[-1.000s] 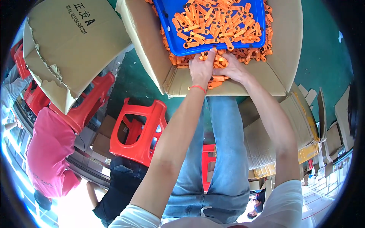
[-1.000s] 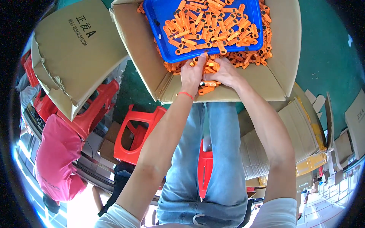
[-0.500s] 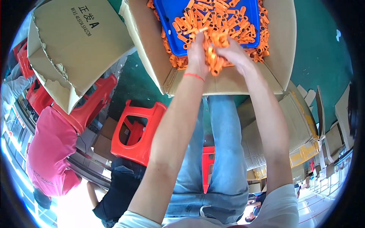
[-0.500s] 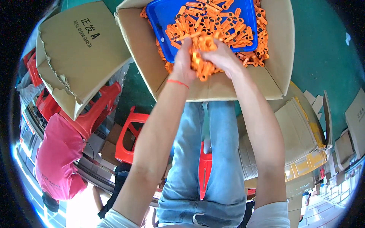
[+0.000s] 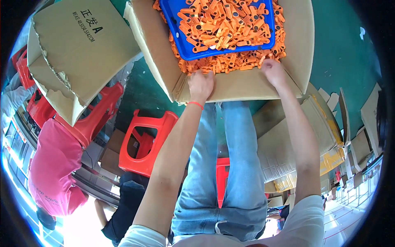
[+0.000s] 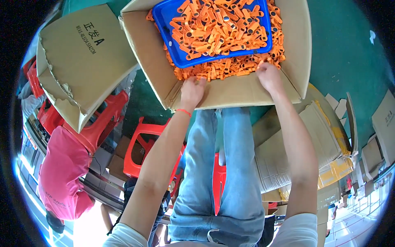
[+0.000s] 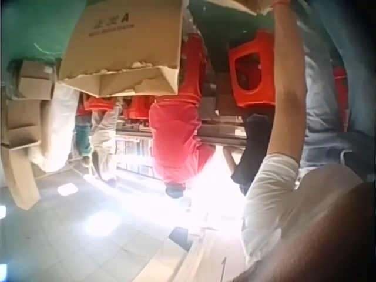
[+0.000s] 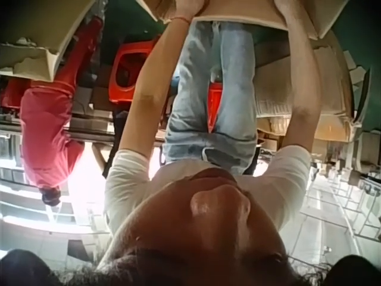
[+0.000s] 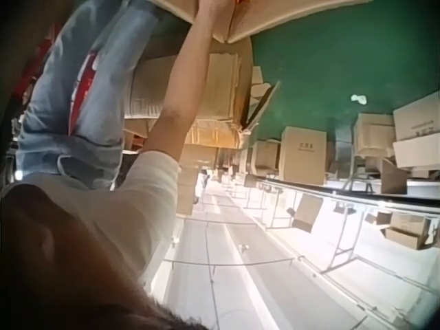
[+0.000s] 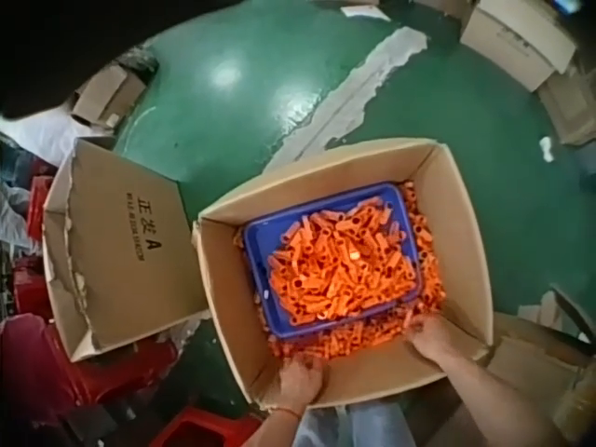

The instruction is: Assembling and testing plastic toy handheld fans at a factory workstation.

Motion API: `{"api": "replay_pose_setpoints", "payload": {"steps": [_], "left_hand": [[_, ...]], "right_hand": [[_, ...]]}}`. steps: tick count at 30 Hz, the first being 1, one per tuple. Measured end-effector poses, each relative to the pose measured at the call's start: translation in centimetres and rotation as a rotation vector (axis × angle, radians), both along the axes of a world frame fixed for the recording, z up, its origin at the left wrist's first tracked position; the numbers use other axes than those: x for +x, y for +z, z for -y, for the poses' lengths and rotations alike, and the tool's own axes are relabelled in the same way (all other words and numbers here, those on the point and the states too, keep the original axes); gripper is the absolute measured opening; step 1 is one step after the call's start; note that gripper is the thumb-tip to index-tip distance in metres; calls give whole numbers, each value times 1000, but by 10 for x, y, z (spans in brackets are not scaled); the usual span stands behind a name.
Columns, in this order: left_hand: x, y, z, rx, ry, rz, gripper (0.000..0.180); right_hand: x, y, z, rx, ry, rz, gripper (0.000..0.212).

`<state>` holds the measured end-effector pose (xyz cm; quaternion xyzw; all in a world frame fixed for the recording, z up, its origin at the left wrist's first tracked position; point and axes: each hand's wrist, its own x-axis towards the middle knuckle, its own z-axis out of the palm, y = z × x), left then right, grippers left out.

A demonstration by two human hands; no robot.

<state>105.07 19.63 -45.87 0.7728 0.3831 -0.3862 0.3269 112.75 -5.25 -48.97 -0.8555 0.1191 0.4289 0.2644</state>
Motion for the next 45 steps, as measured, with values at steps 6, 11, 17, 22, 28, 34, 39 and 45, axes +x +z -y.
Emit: {"api": "replay_pose_setpoints", "payload": {"steps": [6,11,17,22,28,34,39,45], "left_hand": [[3,-39,-1,-42,0,94,84],[2,-60,15,50,29,169,77],[11,-62,31,-7,319,157,92],[27,-53,35,-154,337,159,86],[32,-39,35,-43,428,29,80],[40,-27,36,-124,755,-139,70],[50,2,41,-186,836,-140,65],[47,19,32,-370,918,-231,66]], "right_hand": [[7,-45,-4,-108,327,-80,96],[1,-63,-21,35,287,-175,109],[-4,-55,-47,240,315,-153,111],[1,-69,-69,359,159,-261,102],[4,-35,-78,387,107,-227,86],[12,18,-102,423,-497,-619,44],[-2,8,-100,548,-712,-585,27],[5,37,-98,515,-850,-676,26]]}}
